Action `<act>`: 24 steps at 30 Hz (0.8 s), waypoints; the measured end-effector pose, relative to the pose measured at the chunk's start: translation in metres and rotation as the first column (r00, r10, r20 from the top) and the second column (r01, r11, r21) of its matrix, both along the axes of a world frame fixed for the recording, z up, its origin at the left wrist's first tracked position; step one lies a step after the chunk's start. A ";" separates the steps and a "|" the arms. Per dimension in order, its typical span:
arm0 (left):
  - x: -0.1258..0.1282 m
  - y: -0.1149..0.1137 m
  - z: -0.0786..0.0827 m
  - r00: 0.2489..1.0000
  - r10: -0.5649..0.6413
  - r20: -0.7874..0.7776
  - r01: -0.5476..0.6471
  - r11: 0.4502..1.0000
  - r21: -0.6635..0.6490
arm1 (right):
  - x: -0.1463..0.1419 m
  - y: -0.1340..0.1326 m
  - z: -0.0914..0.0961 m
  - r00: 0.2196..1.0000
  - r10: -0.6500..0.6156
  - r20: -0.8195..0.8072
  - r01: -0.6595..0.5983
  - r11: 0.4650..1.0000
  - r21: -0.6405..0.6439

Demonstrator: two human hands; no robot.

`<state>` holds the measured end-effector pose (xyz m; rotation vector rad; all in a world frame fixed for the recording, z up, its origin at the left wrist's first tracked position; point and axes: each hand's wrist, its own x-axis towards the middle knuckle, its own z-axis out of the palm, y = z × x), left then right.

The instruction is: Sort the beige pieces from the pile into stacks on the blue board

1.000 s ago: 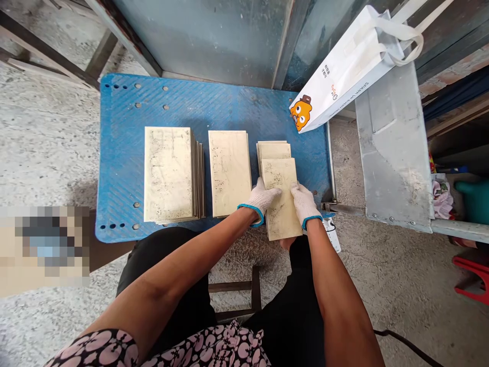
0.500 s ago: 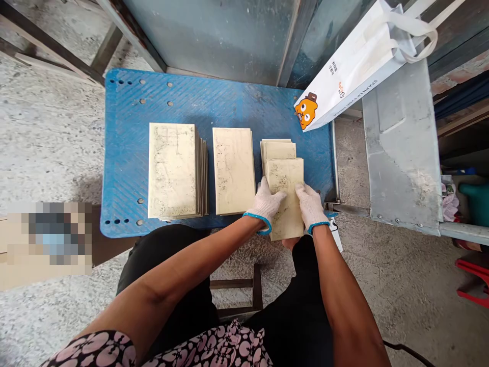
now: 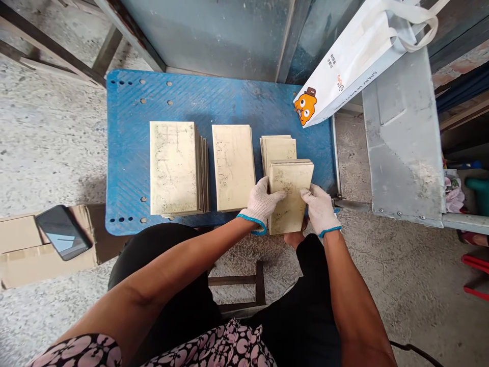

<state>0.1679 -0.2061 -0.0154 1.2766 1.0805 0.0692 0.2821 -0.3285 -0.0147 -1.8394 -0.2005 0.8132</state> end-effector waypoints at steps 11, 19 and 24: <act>-0.065 -0.001 0.034 0.831 -0.540 0.133 0.526 0.841 0.124 | -0.014 -0.057 0.049 0.865 0.434 -0.251 -0.439 0.898 0.040; -0.108 -0.015 0.047 0.682 -0.690 -0.242 0.728 0.672 0.133 | -0.031 -0.058 0.066 0.715 0.665 -0.217 -0.699 0.669 -0.252; -0.124 -0.017 0.043 0.570 -0.765 -0.301 0.821 0.542 0.180 | -0.061 -0.027 0.088 0.449 0.891 0.075 -0.733 0.415 -0.539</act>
